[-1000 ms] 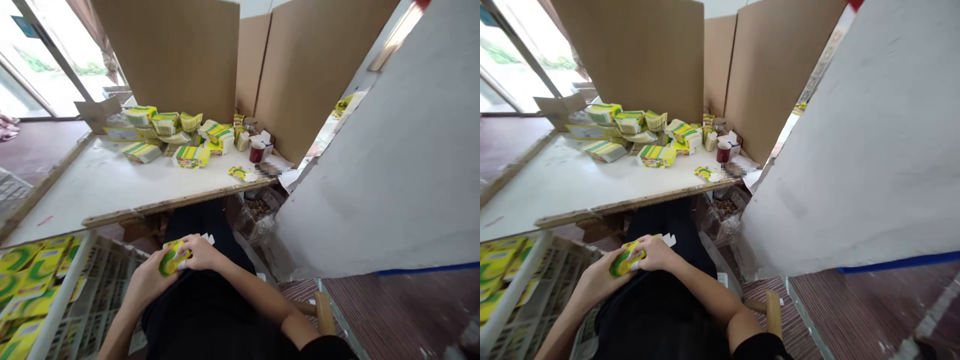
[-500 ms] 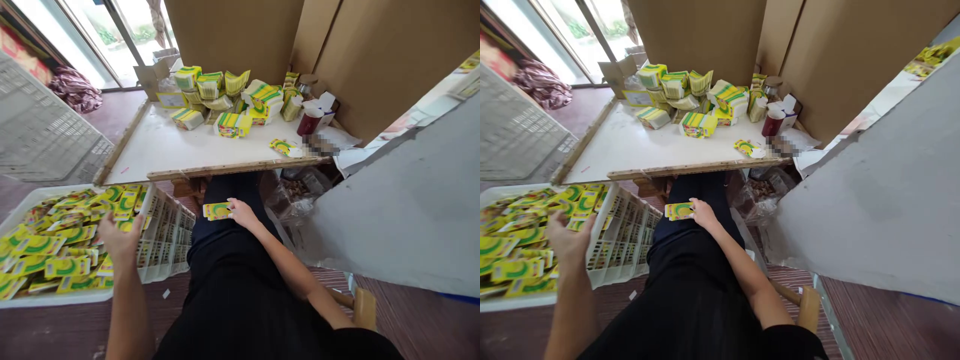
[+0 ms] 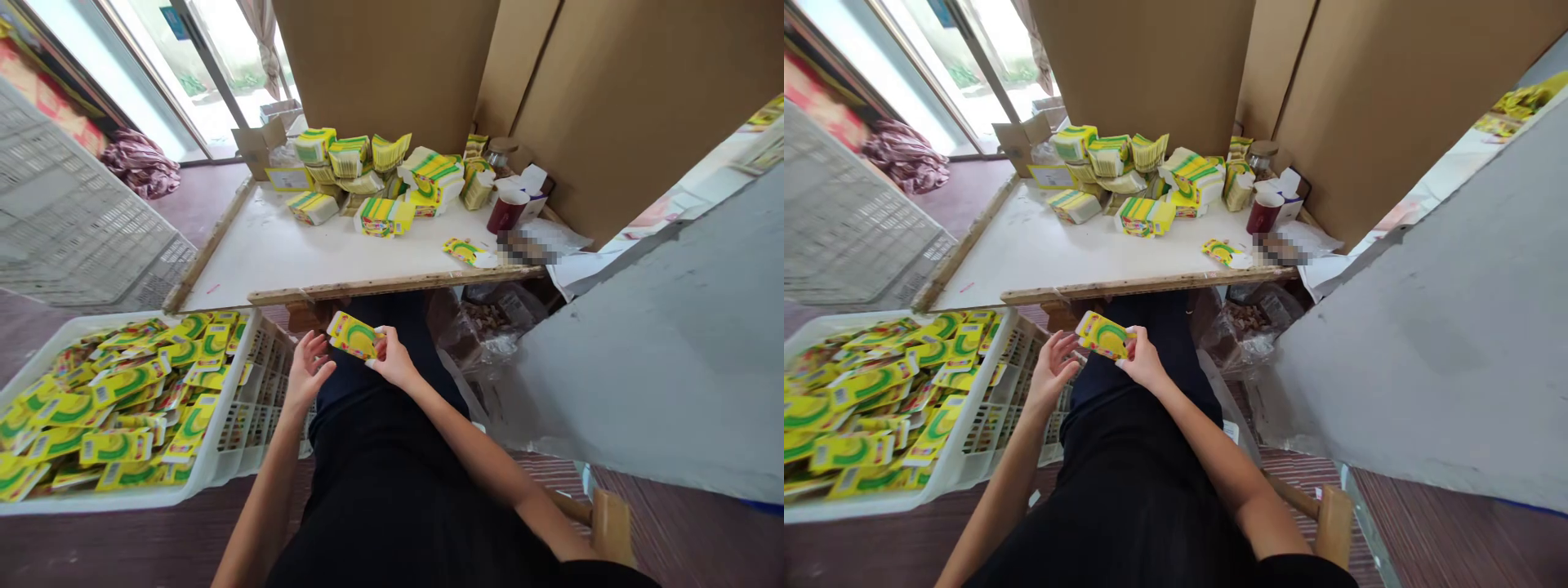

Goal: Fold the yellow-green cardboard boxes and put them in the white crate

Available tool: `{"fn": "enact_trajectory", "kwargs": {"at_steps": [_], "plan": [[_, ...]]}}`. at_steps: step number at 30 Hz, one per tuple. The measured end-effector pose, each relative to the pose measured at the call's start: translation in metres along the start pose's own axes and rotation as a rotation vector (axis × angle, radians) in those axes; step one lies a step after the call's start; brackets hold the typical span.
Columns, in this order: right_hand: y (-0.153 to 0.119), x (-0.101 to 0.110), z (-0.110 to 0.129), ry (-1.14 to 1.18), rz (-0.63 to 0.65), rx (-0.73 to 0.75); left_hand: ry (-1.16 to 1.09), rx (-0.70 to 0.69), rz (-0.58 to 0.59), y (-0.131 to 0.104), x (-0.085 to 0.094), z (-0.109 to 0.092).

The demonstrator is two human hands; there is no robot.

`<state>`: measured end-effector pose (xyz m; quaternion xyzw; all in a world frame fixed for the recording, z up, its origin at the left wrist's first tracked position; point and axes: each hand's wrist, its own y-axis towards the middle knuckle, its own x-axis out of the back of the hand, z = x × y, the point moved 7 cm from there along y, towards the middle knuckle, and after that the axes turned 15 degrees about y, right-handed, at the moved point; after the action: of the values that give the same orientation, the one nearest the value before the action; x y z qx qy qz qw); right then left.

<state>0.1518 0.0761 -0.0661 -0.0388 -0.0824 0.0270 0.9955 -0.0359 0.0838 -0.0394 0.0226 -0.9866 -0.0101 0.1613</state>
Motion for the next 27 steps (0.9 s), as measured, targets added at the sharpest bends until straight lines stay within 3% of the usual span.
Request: {"fn": "enact_trajectory", "kwargs": {"at_steps": [4,9,12,17,21,24,27], "plan": [[-0.01,-0.026,0.032,0.424,0.127,0.091,-0.478,0.009,-0.016,-0.002,-0.034,-0.026],[-0.025,-0.049,0.055,0.732,0.317,0.108,-0.713,0.081,-0.196,0.004,-0.035,-0.044],[-0.023,-0.047,0.049,0.738,0.281,0.062,-0.629,0.069,-0.233,0.004,-0.032,-0.044],[-0.015,-0.027,0.034,0.747,0.072,0.061,-0.505,0.039,-0.122,-0.006,-0.04,-0.04],[-0.013,-0.021,0.031,0.746,0.082,0.101,-0.254,-0.014,-0.176,-0.006,-0.02,-0.04],[-0.013,-0.004,0.028,0.486,-0.048,0.186,0.003,-0.116,-0.168,0.005,0.008,-0.051],[-0.019,0.007,0.038,-0.033,-0.168,0.382,0.233,-0.26,-0.167,0.017,0.032,-0.069]]}}
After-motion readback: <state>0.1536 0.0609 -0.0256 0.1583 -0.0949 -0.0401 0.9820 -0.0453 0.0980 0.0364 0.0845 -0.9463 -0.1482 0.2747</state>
